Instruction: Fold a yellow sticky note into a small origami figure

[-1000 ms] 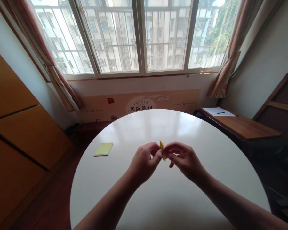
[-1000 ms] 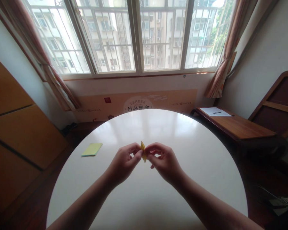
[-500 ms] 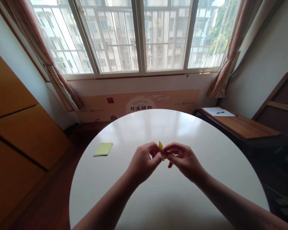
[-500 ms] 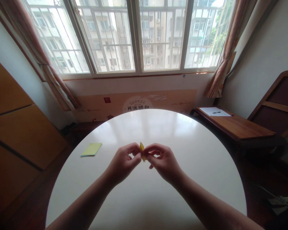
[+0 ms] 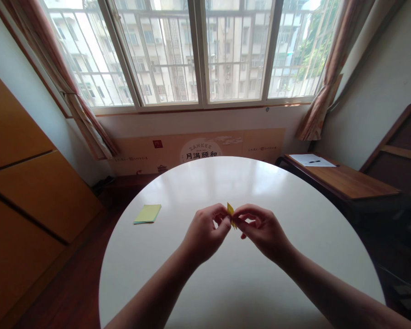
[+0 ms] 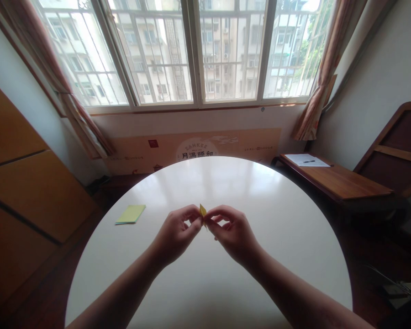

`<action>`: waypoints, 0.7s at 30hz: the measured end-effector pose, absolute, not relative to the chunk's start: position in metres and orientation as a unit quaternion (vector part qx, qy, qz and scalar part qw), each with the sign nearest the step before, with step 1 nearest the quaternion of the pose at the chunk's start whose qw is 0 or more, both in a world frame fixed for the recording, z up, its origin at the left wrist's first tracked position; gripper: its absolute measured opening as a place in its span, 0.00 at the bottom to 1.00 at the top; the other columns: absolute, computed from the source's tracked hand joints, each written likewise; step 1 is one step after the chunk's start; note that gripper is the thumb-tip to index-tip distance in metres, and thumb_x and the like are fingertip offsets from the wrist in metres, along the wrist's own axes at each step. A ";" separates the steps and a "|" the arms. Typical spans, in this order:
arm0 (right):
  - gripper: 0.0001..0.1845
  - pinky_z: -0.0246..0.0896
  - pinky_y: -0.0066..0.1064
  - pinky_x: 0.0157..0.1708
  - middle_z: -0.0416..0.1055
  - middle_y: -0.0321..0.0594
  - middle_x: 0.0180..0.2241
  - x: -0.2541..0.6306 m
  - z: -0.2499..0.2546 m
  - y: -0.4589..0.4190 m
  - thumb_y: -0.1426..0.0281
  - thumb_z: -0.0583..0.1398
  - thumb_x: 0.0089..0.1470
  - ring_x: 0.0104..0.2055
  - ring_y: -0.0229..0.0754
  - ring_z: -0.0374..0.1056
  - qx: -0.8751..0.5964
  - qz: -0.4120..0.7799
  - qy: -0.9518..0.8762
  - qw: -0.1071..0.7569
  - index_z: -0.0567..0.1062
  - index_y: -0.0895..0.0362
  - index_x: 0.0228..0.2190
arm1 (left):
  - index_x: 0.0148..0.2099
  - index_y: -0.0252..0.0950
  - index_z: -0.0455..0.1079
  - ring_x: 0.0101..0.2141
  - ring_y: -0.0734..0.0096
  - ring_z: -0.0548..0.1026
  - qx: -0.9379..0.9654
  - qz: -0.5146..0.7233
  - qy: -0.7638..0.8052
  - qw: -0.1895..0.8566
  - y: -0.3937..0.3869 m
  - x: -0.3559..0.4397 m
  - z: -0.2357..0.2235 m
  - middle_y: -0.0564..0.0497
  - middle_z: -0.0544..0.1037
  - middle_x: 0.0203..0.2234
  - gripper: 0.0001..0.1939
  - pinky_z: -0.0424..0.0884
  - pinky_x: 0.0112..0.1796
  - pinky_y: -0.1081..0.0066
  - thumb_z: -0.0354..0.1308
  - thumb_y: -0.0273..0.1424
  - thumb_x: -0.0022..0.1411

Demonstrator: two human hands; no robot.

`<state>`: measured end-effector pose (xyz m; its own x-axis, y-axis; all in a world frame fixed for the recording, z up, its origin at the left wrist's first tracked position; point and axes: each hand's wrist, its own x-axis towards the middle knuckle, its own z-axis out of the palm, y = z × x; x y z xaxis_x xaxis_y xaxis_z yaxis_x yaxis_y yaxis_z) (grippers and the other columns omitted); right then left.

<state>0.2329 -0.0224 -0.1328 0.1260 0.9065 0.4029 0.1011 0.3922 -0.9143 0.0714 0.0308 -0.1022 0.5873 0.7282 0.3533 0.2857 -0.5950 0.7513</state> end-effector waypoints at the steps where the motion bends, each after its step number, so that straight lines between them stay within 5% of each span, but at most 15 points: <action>1: 0.04 0.70 0.29 0.19 0.76 0.41 0.33 0.233 -0.133 -0.023 0.68 0.65 0.52 0.32 0.43 0.71 -0.440 0.331 -0.572 0.608 0.79 0.55 0.32 | 0.32 0.35 0.71 0.27 0.73 0.70 0.829 0.333 0.303 0.332 0.031 0.071 -0.102 0.53 0.73 0.24 0.07 0.62 0.24 0.77 0.52 0.25 0.62; 12: 0.09 0.70 0.29 0.20 0.74 0.39 0.33 0.235 -0.132 -0.022 0.66 0.69 0.50 0.32 0.43 0.71 -0.410 0.377 -0.546 0.626 0.75 0.55 0.32 | 0.37 0.33 0.72 0.26 0.75 0.69 0.794 0.302 0.274 0.450 0.038 0.068 -0.104 0.51 0.75 0.28 0.12 0.65 0.21 0.78 0.57 0.38 0.64; 21: 0.13 0.69 0.27 0.21 0.75 0.40 0.31 0.239 -0.131 -0.022 0.63 0.68 0.52 0.34 0.43 0.71 -0.382 0.462 -0.516 0.611 0.74 0.56 0.36 | 0.37 0.32 0.73 0.26 0.74 0.69 0.762 0.301 0.266 0.508 0.043 0.068 -0.104 0.50 0.75 0.27 0.11 0.66 0.18 0.79 0.59 0.36 0.63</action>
